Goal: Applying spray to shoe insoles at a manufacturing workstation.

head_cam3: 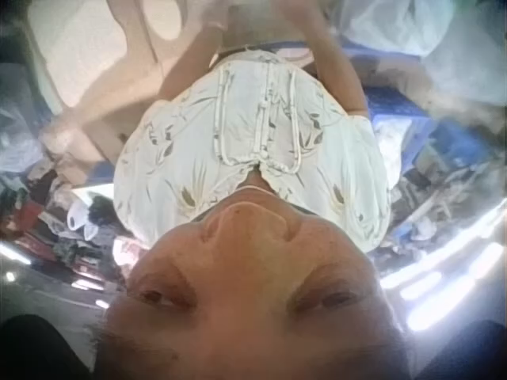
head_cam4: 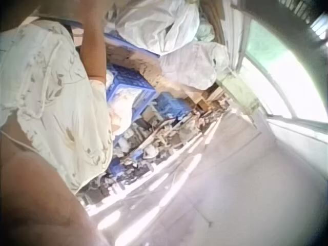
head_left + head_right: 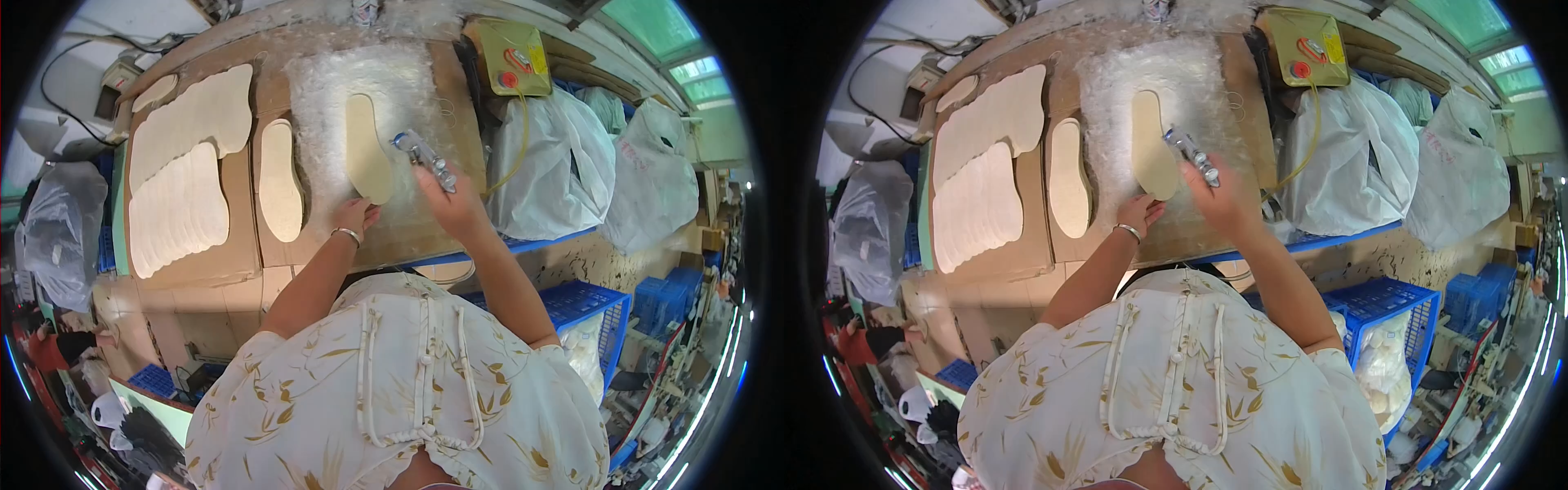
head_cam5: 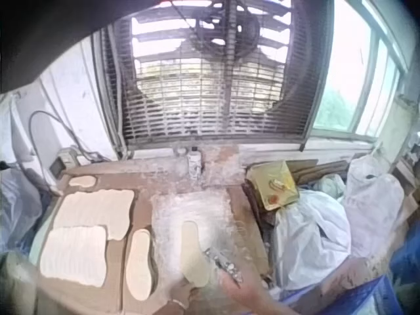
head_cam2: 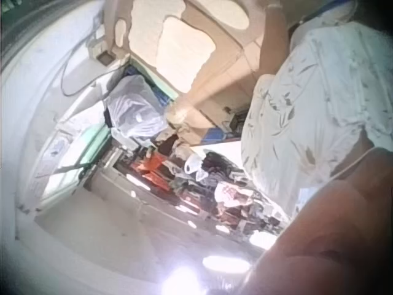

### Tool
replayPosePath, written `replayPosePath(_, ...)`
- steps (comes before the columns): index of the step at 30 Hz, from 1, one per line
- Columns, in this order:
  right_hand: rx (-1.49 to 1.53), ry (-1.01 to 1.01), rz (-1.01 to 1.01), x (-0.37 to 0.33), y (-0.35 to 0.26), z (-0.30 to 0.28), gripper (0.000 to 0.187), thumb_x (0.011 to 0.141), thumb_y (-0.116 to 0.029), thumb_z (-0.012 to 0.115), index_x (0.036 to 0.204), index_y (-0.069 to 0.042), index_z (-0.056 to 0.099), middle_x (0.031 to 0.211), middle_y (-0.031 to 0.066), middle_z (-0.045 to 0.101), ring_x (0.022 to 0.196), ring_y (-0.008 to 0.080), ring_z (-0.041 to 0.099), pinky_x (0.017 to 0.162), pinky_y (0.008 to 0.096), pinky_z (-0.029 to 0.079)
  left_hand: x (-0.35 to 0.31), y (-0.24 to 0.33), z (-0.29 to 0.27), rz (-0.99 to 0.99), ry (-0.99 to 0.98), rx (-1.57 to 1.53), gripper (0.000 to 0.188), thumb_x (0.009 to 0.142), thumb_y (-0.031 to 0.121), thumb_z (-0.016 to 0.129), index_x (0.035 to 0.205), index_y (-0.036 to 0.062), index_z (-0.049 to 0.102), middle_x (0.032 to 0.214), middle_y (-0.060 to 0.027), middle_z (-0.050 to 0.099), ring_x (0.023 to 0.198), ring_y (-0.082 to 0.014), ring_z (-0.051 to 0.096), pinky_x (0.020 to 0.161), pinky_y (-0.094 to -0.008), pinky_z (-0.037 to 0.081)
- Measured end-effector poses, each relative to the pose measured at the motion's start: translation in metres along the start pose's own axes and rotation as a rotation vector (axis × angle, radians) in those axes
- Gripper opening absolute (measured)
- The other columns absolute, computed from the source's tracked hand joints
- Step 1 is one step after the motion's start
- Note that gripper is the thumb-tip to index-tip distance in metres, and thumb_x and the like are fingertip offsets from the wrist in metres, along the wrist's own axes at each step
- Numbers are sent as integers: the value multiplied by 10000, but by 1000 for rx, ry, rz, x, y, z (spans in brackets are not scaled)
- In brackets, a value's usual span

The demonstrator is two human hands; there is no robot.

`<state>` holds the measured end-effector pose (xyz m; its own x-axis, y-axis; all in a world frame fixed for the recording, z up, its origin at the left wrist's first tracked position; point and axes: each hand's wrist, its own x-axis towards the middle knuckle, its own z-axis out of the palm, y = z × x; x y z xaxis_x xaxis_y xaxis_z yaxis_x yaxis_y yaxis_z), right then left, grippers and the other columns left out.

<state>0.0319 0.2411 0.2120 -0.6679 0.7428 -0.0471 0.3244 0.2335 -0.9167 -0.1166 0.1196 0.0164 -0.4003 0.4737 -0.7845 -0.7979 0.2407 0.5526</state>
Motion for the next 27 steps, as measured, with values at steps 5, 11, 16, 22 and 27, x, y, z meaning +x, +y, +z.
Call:
replayPosePath(5,17,97,-56,8,-4,4,254,904,-250,603,907,4,603,628,115,537,563,198,480,549,329,404,0,5,-4,-37,-55,24,223,890,164,617,1019,-12,571,930,-109,655,804,-178,650,714,-282,567)
replayPosePath(11,-36,107,-87,6,-9,8,268,905,-258,607,870,6,588,601,102,506,542,195,448,535,329,393,-2,8,-7,-40,-88,48,229,897,162,607,1041,-12,569,942,-107,648,813,-184,651,716,-287,568)
replayPosePath(16,-88,82,-52,1,-3,4,284,903,-269,615,836,3,570,600,104,508,536,208,446,526,343,385,-2,7,-7,-37,-81,78,233,900,162,600,1046,-17,565,946,-111,645,831,-197,654,719,-299,569)
replayPosePath(22,-30,110,-43,-6,-6,5,291,894,-280,631,827,-4,569,595,111,511,521,228,451,512,356,378,-3,7,-7,-48,-76,106,240,906,167,589,1052,-21,559,957,-118,640,824,-209,658,695,-304,571)
replayPosePath(27,-61,110,-13,-12,-6,6,286,893,-291,633,837,-15,581,590,115,516,510,234,451,508,356,381,1,5,-8,-38,-74,142,242,910,167,580,1056,-24,553,958,-124,633,827,-219,659,693,-311,571)
